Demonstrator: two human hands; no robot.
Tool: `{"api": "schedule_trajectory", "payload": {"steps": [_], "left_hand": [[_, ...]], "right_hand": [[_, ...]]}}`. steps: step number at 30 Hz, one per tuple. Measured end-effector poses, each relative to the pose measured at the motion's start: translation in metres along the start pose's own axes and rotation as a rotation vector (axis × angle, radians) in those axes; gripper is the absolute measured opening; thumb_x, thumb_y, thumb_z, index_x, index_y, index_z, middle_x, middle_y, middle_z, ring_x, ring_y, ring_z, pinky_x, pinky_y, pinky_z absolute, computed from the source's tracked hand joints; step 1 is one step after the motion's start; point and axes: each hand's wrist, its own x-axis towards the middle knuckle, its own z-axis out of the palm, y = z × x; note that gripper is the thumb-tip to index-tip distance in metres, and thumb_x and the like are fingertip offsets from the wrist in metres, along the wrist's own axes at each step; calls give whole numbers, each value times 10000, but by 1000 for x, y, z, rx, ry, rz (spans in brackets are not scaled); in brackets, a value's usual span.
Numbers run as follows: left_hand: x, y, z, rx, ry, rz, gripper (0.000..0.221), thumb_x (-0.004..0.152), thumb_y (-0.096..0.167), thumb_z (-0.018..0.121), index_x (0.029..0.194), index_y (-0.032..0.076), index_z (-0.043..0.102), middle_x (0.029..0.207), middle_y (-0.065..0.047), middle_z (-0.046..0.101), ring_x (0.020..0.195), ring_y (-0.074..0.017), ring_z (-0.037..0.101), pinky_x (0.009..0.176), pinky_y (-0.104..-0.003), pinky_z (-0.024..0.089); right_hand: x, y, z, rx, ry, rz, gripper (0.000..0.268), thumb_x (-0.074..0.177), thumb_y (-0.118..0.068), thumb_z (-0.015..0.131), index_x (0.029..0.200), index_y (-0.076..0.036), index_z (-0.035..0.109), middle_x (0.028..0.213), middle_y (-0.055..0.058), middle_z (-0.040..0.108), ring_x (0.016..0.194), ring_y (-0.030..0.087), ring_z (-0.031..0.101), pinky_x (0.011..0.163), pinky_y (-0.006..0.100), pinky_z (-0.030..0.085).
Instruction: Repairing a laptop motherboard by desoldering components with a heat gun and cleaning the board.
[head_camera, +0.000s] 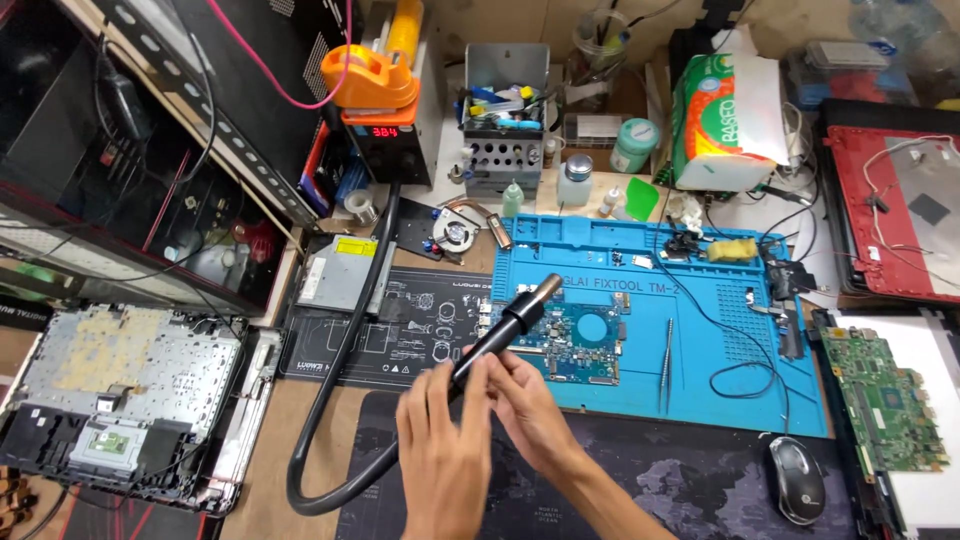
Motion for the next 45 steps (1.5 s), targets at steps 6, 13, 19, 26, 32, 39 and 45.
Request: {"api": "schedule_trajectory", "payload": {"steps": [6,13,19,26,32,39,45], "left_hand": [[11,-50,22,37,-247,-97,585,958,317,665,1484,125,495,1033,-41,608,769,-206,685,661,-330,575],[20,-74,16,132,-280,-195,573,973,413,635,1471,160,509,1002,-19,600,674,-178,704,439,-355,580],[26,-70,10,94,-253,-97,557,968,373,642,1458,130,538,1191,-101,668,931,-196,729,552,-356,606],[43,-63,-1,107,-251,-29,583,988,399,623,1492,126,515,1023,-19,631,795,-161,671,538,-309,563],[65,-53,-43,178,-192,48,588,1004,410,593,1507,114,522,985,-35,614,742,-184,661,598,-321,536],[79,-70,-51,-85,-386,-158,555,1035,411,493,1476,74,473,897,-60,614,574,-174,637,398,-360,610],[71,-123,10,-122,-168,-382,296,1027,304,611,1238,96,599,1018,-96,681,802,-321,718,526,-439,555]], "right_hand": [[28,16,5,-302,-280,-140,435,986,-216,658,1366,-17,586,1231,79,699,1100,193,674,1017,378,554],[60,60,41,-1051,-649,-370,111,951,-85,637,886,1,662,969,131,701,821,250,629,757,374,555],[78,107,42,-1347,-624,-564,384,1083,-274,362,1437,-254,510,1597,43,464,1575,299,278,1292,557,25],[74,84,44,-1483,-691,-461,336,962,-134,439,1281,-150,543,1503,104,504,1497,336,331,1258,595,82],[64,54,54,-1597,-767,-385,302,857,-14,505,1148,-60,570,1422,156,538,1429,367,376,1229,627,131],[55,18,45,-1747,-825,-292,271,735,125,582,992,44,601,1327,217,577,1350,403,428,1194,665,189],[55,14,-31,-2123,-779,-642,175,990,-173,619,1128,-131,718,1228,61,559,1233,293,455,1132,589,264]]}}
